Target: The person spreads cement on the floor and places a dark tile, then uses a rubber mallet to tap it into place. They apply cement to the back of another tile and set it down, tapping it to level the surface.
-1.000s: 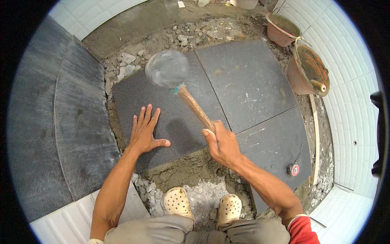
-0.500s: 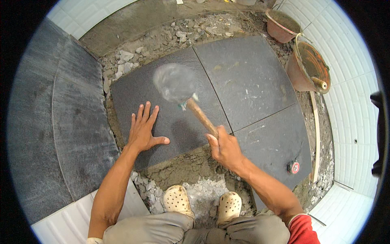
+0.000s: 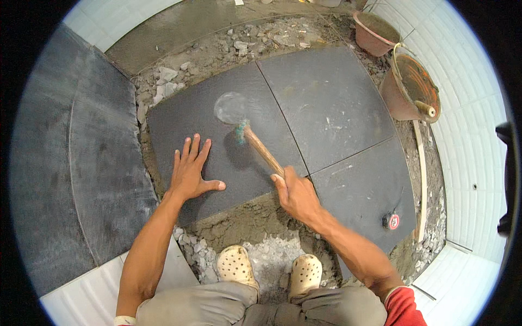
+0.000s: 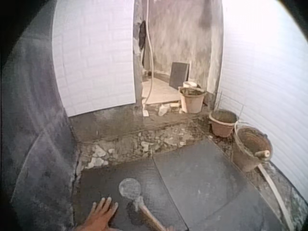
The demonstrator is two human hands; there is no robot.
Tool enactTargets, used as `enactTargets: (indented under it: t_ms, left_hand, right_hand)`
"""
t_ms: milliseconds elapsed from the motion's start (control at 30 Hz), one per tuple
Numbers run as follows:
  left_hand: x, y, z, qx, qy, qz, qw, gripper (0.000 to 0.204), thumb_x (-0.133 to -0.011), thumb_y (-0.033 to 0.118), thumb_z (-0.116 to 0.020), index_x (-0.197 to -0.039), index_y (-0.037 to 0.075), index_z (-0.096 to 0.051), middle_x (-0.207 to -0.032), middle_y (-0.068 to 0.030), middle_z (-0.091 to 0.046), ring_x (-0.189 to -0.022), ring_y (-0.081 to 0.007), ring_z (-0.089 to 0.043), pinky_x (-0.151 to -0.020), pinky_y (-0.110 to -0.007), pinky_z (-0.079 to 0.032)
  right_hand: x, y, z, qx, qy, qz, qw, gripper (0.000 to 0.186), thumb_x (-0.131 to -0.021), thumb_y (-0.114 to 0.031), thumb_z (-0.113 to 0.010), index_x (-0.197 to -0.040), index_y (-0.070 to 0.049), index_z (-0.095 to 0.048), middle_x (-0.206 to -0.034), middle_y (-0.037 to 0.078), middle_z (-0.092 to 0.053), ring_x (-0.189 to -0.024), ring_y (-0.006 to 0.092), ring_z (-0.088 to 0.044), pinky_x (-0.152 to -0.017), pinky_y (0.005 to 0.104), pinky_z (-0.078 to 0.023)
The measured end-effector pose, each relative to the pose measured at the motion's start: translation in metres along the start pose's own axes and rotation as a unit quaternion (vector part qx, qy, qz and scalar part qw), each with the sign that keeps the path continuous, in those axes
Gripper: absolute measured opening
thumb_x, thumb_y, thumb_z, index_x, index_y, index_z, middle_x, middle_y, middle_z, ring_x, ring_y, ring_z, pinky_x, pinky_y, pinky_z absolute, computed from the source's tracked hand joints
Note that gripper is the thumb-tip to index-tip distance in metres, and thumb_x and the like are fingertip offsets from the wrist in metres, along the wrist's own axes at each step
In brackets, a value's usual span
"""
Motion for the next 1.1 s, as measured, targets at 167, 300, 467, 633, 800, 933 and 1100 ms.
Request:
enactTargets:
  t_ms: [167, 300, 467, 633, 800, 933, 1100]
  left_hand:
    - [-0.003, -0.003, 0.000, 0.005, 0.014, -0.008, 1.000, 0.146, -0.047, 0.091, -0.072, -0.164, 0.020, -0.021, -0.171, -0.0159, -0.009, -0.158, -0.0385, -0.004, -0.125, -0.063, -0.010]
    - [-0.005, -0.004, 0.001, 0.017, 0.035, -0.030, 0.999, 0.146, -0.048, 0.096, -0.066, -0.163, 0.017, -0.024, -0.171, -0.0181, -0.010, -0.157, -0.0407, -0.005, -0.123, -0.065, -0.011]
    - [-0.004, -0.005, -0.001, 0.020, 0.033, -0.020, 0.999, 0.144, -0.048, 0.089, -0.074, -0.164, 0.019, -0.024, -0.171, -0.0169, -0.010, -0.158, -0.0393, -0.005, -0.125, -0.064, -0.010]
    - [-0.006, -0.003, 0.000, 0.010, 0.008, -0.011, 1.000, 0.146, -0.048, 0.096, -0.068, -0.163, 0.018, -0.024, -0.171, -0.0177, -0.009, -0.157, -0.0405, -0.005, -0.123, -0.066, -0.012]
    - [-0.007, -0.002, 0.003, 0.001, 0.012, -0.009, 1.000, 0.147, -0.047, 0.093, -0.071, -0.164, 0.019, -0.023, -0.171, -0.0162, -0.009, -0.158, -0.0389, -0.005, -0.124, -0.064, -0.013]
    - [-0.004, -0.002, 0.001, -0.002, 0.000, -0.004, 1.000, 0.147, -0.046, 0.092, -0.073, -0.164, 0.019, -0.024, -0.171, -0.0164, -0.009, -0.158, -0.0390, -0.005, -0.124, -0.063, -0.013]
    - [-0.006, -0.004, 0.002, 0.012, 0.014, -0.008, 1.000, 0.146, -0.047, 0.091, -0.075, -0.163, 0.019, -0.025, -0.171, -0.0168, -0.010, -0.158, -0.0393, -0.005, -0.124, -0.063, -0.012]
  right_hand:
    - [-0.016, -0.001, 0.000, 0.013, -0.004, 0.005, 1.000, 0.033, -0.107, -0.028, -0.052, -0.097, 0.004, -0.046, -0.058, 0.026, -0.059, -0.053, 0.0477, -0.062, -0.046, 0.0544, -0.047]
    - [-0.013, -0.010, 0.006, -0.034, -0.008, -0.007, 0.999, 0.031, -0.106, -0.025, -0.054, -0.096, 0.003, -0.046, -0.057, 0.026, -0.058, -0.052, 0.0467, -0.062, -0.045, 0.0533, -0.046]
    - [-0.015, -0.034, 0.026, -0.067, 0.082, 0.068, 0.992, 0.029, -0.105, -0.023, -0.055, -0.096, 0.003, -0.046, -0.058, 0.026, -0.057, -0.054, 0.0466, -0.064, -0.046, 0.0520, -0.046]
    - [-0.049, -0.015, 0.013, 0.051, -0.009, -0.015, 0.999, 0.031, -0.106, -0.026, -0.053, -0.098, 0.003, -0.046, -0.061, 0.027, -0.060, -0.057, 0.0490, -0.064, -0.048, 0.0533, -0.048]
    - [-0.052, -0.010, 0.019, 0.010, 0.053, 0.026, 0.998, 0.033, -0.107, -0.027, -0.051, -0.099, 0.005, -0.047, -0.062, 0.029, -0.061, -0.056, 0.0498, -0.063, -0.049, 0.0542, -0.049]
    - [-0.052, -0.006, 0.013, 0.061, 0.043, 0.009, 0.997, 0.034, -0.107, -0.028, -0.050, -0.097, 0.004, -0.047, -0.061, 0.028, -0.060, -0.056, 0.0495, -0.062, -0.049, 0.0550, -0.048]
    - [-0.032, -0.002, 0.014, -0.012, 0.014, -0.006, 1.000, 0.034, -0.106, -0.029, -0.052, -0.096, 0.003, -0.047, -0.061, 0.028, -0.059, -0.057, 0.0498, -0.062, -0.050, 0.0562, -0.047]
Point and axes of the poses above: each hand's wrist, its own x-axis away from the middle knuckle, its own z-axis out of the back of the hand, y = z × x, the point moved 8 cm from there along -x, towards the middle knuckle
